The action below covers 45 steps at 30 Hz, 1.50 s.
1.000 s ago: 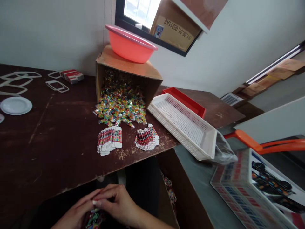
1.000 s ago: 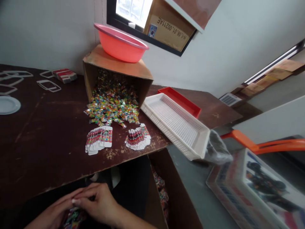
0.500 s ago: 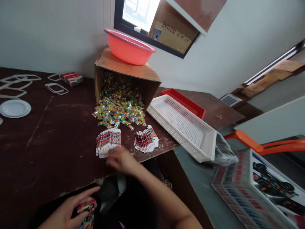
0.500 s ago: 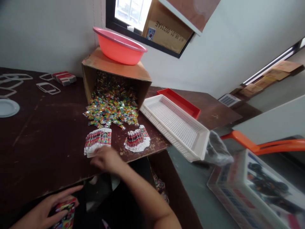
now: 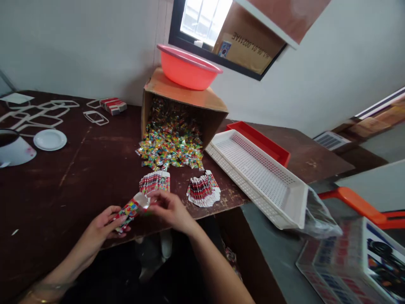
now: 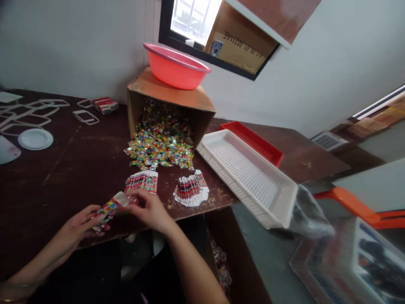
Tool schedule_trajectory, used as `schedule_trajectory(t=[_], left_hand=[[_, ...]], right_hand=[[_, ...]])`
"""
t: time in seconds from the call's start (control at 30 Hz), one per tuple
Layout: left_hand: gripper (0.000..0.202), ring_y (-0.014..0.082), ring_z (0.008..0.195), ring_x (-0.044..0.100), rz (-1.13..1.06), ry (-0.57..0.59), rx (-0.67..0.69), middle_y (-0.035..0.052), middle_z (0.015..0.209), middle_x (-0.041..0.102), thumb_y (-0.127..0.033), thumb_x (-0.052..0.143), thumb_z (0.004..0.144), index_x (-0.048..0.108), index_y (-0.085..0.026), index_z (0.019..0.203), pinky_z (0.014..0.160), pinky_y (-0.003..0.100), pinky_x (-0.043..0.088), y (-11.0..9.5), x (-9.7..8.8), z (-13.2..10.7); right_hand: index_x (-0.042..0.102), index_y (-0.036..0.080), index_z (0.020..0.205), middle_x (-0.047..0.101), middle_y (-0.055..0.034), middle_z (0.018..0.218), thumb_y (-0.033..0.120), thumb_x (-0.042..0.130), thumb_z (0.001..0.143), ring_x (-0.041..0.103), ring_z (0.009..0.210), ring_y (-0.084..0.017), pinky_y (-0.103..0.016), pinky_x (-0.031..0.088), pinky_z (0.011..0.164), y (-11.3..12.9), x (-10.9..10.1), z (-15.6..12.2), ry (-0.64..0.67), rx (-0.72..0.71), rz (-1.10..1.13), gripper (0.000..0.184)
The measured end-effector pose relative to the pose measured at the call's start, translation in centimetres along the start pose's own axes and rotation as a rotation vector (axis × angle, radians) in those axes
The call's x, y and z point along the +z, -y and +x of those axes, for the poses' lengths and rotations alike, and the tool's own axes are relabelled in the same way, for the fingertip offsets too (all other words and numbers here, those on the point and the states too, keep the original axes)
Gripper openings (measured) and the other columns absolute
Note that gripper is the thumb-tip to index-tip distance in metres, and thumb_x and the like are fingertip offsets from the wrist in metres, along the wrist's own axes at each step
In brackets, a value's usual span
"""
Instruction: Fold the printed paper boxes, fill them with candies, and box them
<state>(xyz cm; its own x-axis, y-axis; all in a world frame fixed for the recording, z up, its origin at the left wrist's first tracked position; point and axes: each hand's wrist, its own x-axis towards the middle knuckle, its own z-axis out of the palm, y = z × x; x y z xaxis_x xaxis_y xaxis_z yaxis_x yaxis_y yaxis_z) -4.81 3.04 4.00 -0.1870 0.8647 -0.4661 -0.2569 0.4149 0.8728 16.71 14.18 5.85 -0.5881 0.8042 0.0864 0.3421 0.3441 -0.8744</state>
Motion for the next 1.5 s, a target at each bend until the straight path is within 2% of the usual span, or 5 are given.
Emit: schedule_trajectory(t=[0.23,0.5,0.83,1.1,1.5], left_hand=[[0.039,0.0262,0.086,0.074,0.019,0.315,-0.035,0.0040,0.090,0.077,-0.035,0.079,0.075,0.063,-0.022,0.107,0.076,0.037,0.060,0.7,1.9,-0.8],[0.050,0.0240,0.076,0.069,-0.032,0.258,-0.099,0.0051,0.088,0.074,-0.050,0.069,0.081,0.062,-0.019,0.120,0.055,0.031,0.057,1.1,1.9,-1.5],[0.043,0.0263,0.075,0.069,-0.019,0.310,-0.140,0.0084,0.080,0.079,-0.053,0.057,0.086,0.076,-0.016,0.095,0.056,0.030,0.054,0.7,2.3,-1.3],[0.021,0.0258,0.085,0.068,0.088,0.260,-0.065,0.0020,0.081,0.077,-0.033,0.067,0.078,0.078,-0.021,0.090,0.075,0.033,0.053,0.8,1.4,-0.1],[0.030,0.0181,0.072,0.056,0.220,0.601,0.024,0.0007,0.084,0.065,-0.039,0.059,0.090,0.069,-0.019,0.111,0.070,0.031,0.050,0.7,1.6,-0.8]], right_hand=[[0.064,0.019,0.093,0.065,0.0017,0.083,0.031,0.067,0.086,0.057,0.074,-0.011,-0.022,0.044,0.071,1.8,1.0,-0.3,-0.057,0.015,0.096,0.015],[0.068,0.024,0.115,0.056,-0.0098,0.126,0.026,0.052,0.096,0.050,0.114,-0.021,-0.038,0.041,0.101,2.0,4.7,-3.6,-0.165,-0.147,-0.123,0.025],[0.064,0.018,0.106,0.063,0.0001,0.081,0.050,0.077,0.072,0.055,0.058,-0.009,-0.023,0.049,0.056,-0.1,5.9,-3.7,0.124,0.374,0.840,0.048],[0.067,0.020,0.122,0.066,-0.0101,0.114,0.030,0.054,0.095,0.061,0.104,-0.017,-0.031,0.048,0.094,1.0,5.1,-3.9,0.105,-0.217,0.042,0.032],[0.075,0.025,0.109,0.073,-0.0068,0.102,0.037,0.065,0.090,0.067,0.093,-0.017,-0.030,0.052,0.085,0.6,4.6,-5.3,-0.148,-0.040,0.265,0.025]])
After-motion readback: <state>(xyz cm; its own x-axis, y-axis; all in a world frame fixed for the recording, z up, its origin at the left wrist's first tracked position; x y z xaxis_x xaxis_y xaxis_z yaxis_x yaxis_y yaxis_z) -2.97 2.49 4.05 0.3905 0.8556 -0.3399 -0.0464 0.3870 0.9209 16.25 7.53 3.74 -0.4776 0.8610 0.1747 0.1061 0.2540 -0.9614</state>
